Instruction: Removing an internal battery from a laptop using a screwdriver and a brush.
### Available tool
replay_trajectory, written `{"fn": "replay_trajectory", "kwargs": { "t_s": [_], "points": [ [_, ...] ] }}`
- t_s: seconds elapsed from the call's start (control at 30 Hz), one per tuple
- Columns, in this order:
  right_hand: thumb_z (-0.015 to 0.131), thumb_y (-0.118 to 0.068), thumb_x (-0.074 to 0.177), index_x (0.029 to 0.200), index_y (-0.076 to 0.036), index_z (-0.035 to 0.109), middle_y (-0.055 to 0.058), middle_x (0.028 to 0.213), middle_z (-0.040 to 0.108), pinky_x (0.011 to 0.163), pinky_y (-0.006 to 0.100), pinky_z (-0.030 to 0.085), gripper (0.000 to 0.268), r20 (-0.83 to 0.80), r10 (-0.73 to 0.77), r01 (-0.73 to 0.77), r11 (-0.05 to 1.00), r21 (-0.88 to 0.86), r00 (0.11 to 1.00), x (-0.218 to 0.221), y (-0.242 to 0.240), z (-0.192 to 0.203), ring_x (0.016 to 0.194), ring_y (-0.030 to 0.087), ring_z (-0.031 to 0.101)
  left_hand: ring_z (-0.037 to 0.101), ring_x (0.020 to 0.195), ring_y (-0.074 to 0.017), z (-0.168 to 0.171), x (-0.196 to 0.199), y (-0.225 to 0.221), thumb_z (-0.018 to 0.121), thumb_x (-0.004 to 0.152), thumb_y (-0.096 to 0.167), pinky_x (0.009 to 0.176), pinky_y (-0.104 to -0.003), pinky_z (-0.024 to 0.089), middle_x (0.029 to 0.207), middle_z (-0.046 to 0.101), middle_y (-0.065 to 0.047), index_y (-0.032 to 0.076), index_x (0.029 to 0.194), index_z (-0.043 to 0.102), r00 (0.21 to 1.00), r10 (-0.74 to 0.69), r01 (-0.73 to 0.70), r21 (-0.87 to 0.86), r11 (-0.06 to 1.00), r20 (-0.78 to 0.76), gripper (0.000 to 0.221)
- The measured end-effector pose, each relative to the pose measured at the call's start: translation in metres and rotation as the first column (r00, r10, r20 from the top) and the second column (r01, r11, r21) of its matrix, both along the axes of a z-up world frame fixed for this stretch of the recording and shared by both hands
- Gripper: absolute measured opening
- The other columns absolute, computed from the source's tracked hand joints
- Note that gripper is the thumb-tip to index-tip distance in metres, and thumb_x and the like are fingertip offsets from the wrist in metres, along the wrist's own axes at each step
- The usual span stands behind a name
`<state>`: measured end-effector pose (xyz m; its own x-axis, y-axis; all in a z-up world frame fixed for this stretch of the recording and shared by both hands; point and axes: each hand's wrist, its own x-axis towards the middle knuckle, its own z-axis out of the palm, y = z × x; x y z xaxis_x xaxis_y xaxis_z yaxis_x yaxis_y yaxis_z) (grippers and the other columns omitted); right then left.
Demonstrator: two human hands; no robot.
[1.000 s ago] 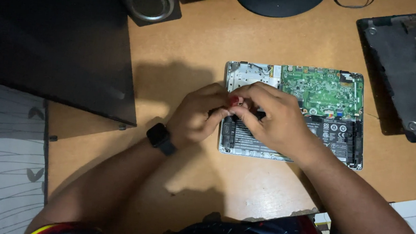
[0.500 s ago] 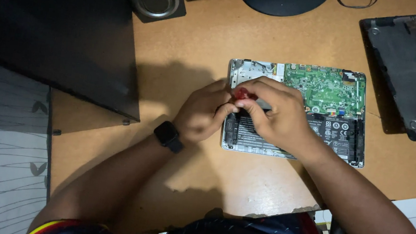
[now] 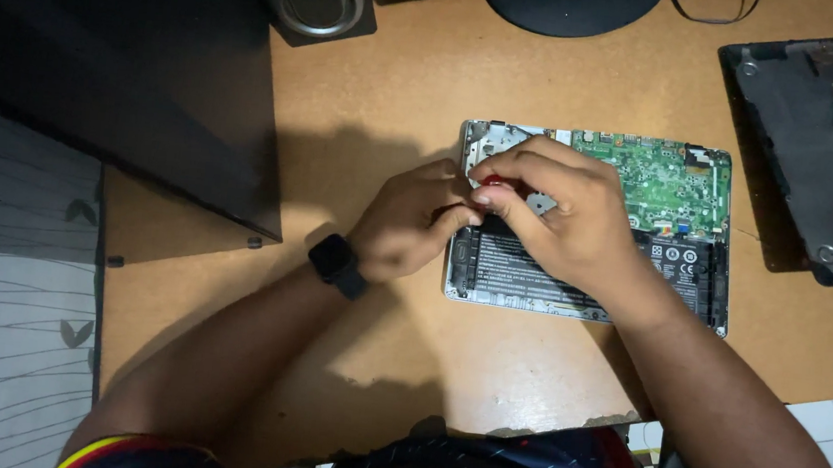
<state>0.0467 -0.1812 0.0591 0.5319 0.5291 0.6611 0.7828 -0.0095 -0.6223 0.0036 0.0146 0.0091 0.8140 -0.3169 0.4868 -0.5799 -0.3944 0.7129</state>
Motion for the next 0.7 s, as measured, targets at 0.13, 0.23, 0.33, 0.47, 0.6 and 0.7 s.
{"fn": "replay_trajectory", "kwargs": {
  "t_s": [0.13, 0.23, 0.33, 0.47, 0.6, 0.7],
  "points": [
    [0.077, -0.001, 0.094, 0.101, 0.005, 0.075, 0.023, 0.087, 0.073, 0.052, 0.036, 0.053, 0.009, 0.002, 0.022, -0.022, 1.0, 0.017, 1.0, -0.002, 0.001, 0.006, 0.068, 0.041, 0.069, 0.069, 0.076, -0.0346, 0.023, -0.003, 0.0, 0.063, 0.104, 0.013, 0.064, -0.034, 0.055, 0.085, 0.061, -0.012, 0.008, 0.101, 0.073, 0.998, -0.041, 0.046, -0.122, 0.991, 0.048, 0.012],
    [0.074, -0.001, 0.096, 0.102, 0.004, 0.075, 0.024, 0.09, 0.074, 0.05, 0.036, 0.054, 0.009, 0.018, 0.041, -0.042, 0.999, 0.034, 0.999, -0.005, 0.005, 0.008, 0.069, 0.043, 0.068, 0.07, 0.078, -0.0367, 0.013, -0.002, 0.004, 0.063, 0.103, 0.01, 0.066, -0.036, 0.057, 0.092, 0.067, -0.011, 0.005, 0.106, 0.074, 0.996, -0.093, 0.094, -0.119, 0.988, 0.012, 0.013],
    [0.07, -0.005, 0.1, 0.1, 0.005, 0.077, 0.021, 0.087, 0.073, 0.054, 0.035, 0.052, 0.012, 0.055, 0.083, -0.085, 0.996, 0.035, 0.995, 0.0, 0.005, 0.008, 0.069, 0.04, 0.068, 0.069, 0.079, -0.0399, 0.006, -0.001, 0.005, 0.069, 0.099, 0.011, 0.062, -0.035, 0.055, 0.092, 0.068, -0.016, 0.004, 0.099, 0.073, 0.992, -0.122, 0.124, -0.169, 0.978, 0.019, 0.008],
    [0.065, -0.005, 0.101, 0.098, 0.003, 0.076, 0.024, 0.095, 0.075, 0.053, 0.039, 0.056, 0.014, 0.062, 0.153, -0.155, 0.987, 0.04, 0.986, 0.005, 0.004, 0.004, 0.072, 0.045, 0.068, 0.072, 0.086, -0.0401, -0.015, 0.005, 0.01, 0.063, 0.103, 0.007, 0.066, -0.036, 0.057, 0.09, 0.071, -0.016, 0.002, 0.107, 0.077, 0.993, -0.115, 0.104, -0.275, 0.956, -0.024, 0.015],
    [0.061, 0.0, 0.102, 0.102, 0.004, 0.076, 0.026, 0.099, 0.074, 0.06, 0.045, 0.058, 0.016, 0.084, 0.177, -0.18, 0.983, 0.03, 0.981, 0.005, 0.002, -0.003, 0.076, 0.05, 0.067, 0.075, 0.087, -0.03, 0.002, -0.001, 0.0, 0.069, 0.099, 0.007, 0.068, -0.035, 0.057, 0.09, 0.072, -0.014, 0.003, 0.106, 0.077, 0.994, -0.113, 0.103, -0.363, 0.926, -0.005, 0.011],
    [0.059, -0.002, 0.103, 0.097, 0.004, 0.075, 0.026, 0.102, 0.073, 0.065, 0.044, 0.057, 0.019, 0.053, 0.196, -0.197, 0.98, 0.015, 0.979, 0.001, 0.003, 0.011, 0.078, 0.047, 0.066, 0.064, 0.098, -0.0147, -0.012, 0.0, 0.004, 0.071, 0.099, 0.012, 0.065, -0.03, 0.056, 0.088, 0.067, -0.007, 0.006, 0.11, 0.077, 0.992, -0.109, 0.078, -0.382, 0.921, -0.06, 0.014]
  ]
}}
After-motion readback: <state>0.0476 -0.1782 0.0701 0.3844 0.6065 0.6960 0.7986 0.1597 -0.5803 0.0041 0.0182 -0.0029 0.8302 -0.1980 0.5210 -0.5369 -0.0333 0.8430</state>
